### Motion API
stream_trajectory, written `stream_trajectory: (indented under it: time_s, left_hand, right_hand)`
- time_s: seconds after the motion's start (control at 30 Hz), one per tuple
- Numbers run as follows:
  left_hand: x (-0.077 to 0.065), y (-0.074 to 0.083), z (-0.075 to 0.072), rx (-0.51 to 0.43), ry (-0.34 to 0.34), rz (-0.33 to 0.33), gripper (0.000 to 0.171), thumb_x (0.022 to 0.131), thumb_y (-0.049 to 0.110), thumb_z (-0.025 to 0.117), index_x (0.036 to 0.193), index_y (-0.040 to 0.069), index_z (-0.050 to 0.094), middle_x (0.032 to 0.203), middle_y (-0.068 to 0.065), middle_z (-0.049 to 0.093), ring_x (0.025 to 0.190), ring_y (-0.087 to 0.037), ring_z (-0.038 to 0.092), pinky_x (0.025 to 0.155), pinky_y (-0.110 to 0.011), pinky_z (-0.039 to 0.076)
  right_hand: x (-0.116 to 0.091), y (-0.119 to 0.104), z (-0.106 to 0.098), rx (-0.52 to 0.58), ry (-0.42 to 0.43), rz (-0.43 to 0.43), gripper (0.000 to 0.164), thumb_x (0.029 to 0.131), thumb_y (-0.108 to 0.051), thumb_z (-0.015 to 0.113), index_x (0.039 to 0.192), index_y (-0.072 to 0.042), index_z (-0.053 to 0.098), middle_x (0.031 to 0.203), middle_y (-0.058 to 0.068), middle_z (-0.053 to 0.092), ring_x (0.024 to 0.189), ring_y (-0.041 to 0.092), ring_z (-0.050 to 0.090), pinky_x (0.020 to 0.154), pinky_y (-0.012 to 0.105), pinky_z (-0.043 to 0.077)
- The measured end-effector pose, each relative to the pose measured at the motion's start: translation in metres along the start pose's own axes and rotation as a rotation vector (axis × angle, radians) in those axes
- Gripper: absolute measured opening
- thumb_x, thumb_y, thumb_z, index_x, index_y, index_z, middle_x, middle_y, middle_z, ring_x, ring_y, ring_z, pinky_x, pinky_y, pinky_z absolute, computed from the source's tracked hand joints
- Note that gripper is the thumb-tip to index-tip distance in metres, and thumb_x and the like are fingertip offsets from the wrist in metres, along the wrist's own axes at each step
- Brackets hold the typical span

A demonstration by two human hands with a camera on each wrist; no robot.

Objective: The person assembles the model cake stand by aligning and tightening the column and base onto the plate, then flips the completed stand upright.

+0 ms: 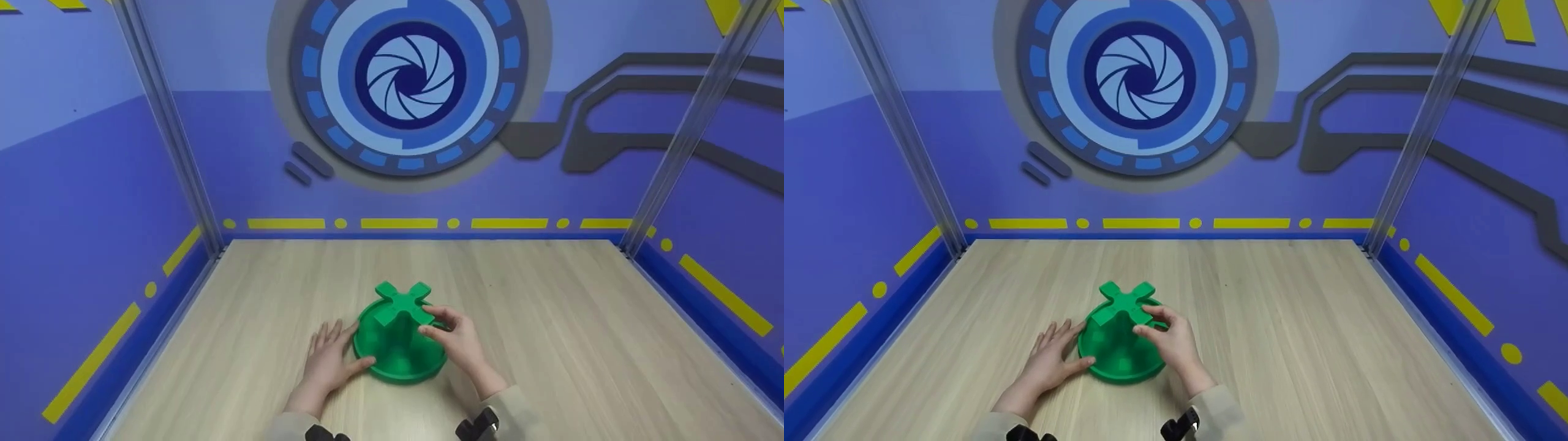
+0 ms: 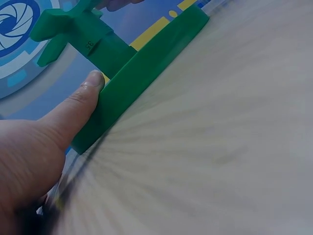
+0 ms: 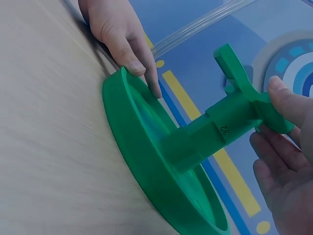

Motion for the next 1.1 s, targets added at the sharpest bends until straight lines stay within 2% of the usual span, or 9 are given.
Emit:
stream_trajectory:
  time_s: [0.13, 0.2, 0.27, 0.37, 0.43, 0.53, 0.77, 0.97, 1.1]
  left_hand:
    - [0.001, -0.001, 0.0, -0.008, 0.004, 0.002, 0.09, 0.083, 0.06, 0.077, 0.155, 0.014, 0.047, 0.164, -0.029, 0.033, 0.155, -0.055, 0.015, 0.128, -0.068, 0.008]
    - [0.001, -0.001, 0.001, -0.008, 0.006, 0.002, 0.091, 0.083, 0.061, 0.077, 0.155, 0.014, 0.048, 0.164, -0.029, 0.033, 0.155, -0.055, 0.016, 0.128, -0.068, 0.009]
    - [0.001, -0.002, 0.002, -0.004, 0.006, -0.001, 0.091, 0.083, 0.062, 0.077, 0.154, 0.014, 0.048, 0.164, -0.029, 0.033, 0.155, -0.054, 0.017, 0.128, -0.068, 0.009]
    - [0.001, -0.002, 0.002, -0.001, 0.007, -0.003, 0.091, 0.083, 0.061, 0.077, 0.155, 0.014, 0.047, 0.164, -0.029, 0.034, 0.155, -0.055, 0.017, 0.128, -0.068, 0.009]
    - [0.001, -0.002, 0.001, -0.001, 0.005, -0.005, 0.091, 0.083, 0.06, 0.077, 0.155, 0.014, 0.047, 0.164, -0.029, 0.033, 0.155, -0.054, 0.016, 0.128, -0.068, 0.009]
    - [0.001, -0.002, 0.001, -0.002, 0.004, -0.006, 0.091, 0.083, 0.06, 0.077, 0.155, 0.014, 0.047, 0.164, -0.028, 0.033, 0.155, -0.054, 0.016, 0.128, -0.068, 0.009]
    - [0.001, -0.002, 0.001, -0.004, -0.005, -0.006, 0.091, 0.083, 0.061, 0.076, 0.156, 0.016, 0.045, 0.165, -0.028, 0.032, 0.156, -0.054, 0.015, 0.128, -0.068, 0.007]
    - [0.0, -0.002, 0.002, -0.018, -0.017, -0.003, 0.092, 0.084, 0.061, 0.075, 0.158, 0.016, 0.043, 0.166, -0.025, 0.031, 0.157, -0.053, 0.012, 0.128, -0.069, 0.003]
    - [0.001, 0.0, 0.003, -0.027, -0.036, 0.011, 0.092, 0.086, 0.06, 0.074, 0.158, 0.012, 0.042, 0.166, -0.02, 0.035, 0.158, -0.048, 0.015, 0.128, -0.068, 0.0]
  right_hand:
    - [0.001, 0.0, -0.004, -0.027, -0.033, -0.021, 0.04, 0.097, -0.018, 0.073, 0.133, -0.002, 0.066, 0.135, 0.017, 0.067, 0.124, 0.03, 0.062, 0.112, 0.046, 0.052]
    - [0.002, 0.001, -0.009, -0.03, -0.041, -0.028, 0.039, 0.101, -0.019, 0.067, 0.136, -0.002, 0.063, 0.137, 0.017, 0.066, 0.13, 0.033, 0.059, 0.115, 0.045, 0.049]
    - [0.004, 0.003, -0.015, -0.033, -0.042, -0.028, 0.04, 0.104, -0.019, 0.063, 0.14, -0.003, 0.059, 0.14, 0.016, 0.065, 0.134, 0.035, 0.057, 0.116, 0.048, 0.046]
    - [0.006, 0.01, -0.025, -0.05, -0.037, -0.014, 0.045, 0.103, -0.019, 0.063, 0.146, -0.005, 0.054, 0.145, 0.016, 0.06, 0.137, 0.035, 0.054, 0.116, 0.053, 0.045]
    - [0.006, 0.015, -0.03, -0.062, -0.044, 0.006, 0.053, 0.1, -0.017, 0.067, 0.149, -0.005, 0.05, 0.15, 0.017, 0.056, 0.139, 0.037, 0.051, 0.117, 0.062, 0.041]
    - [0.006, 0.025, -0.034, -0.09, -0.084, 0.041, 0.07, 0.093, -0.014, 0.076, 0.154, -0.003, 0.044, 0.156, 0.02, 0.049, 0.145, 0.04, 0.043, 0.121, 0.064, 0.034]
    - [0.002, 0.043, -0.032, -0.309, -0.212, 0.023, 0.107, 0.074, -0.019, 0.094, 0.157, 0.005, 0.032, 0.161, 0.027, 0.038, 0.153, 0.05, 0.029, 0.123, 0.069, 0.027]
    - [0.0, 0.055, -0.027, -0.368, -0.264, 0.04, 0.119, 0.065, -0.023, 0.099, 0.157, 0.008, 0.03, 0.162, 0.03, 0.034, 0.153, 0.052, 0.025, 0.125, 0.068, 0.022]
    - [-0.002, 0.058, -0.023, -0.399, -0.279, 0.038, 0.122, 0.062, -0.023, 0.101, 0.156, 0.009, 0.03, 0.161, 0.033, 0.033, 0.152, 0.054, 0.026, 0.125, 0.068, 0.021]
Point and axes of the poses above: each hand's wrist, its own x-axis towards the middle knuckle, its own z-axis out of the palm, y = z × x, the point moved 8 cm from there along x, towards the middle knuckle
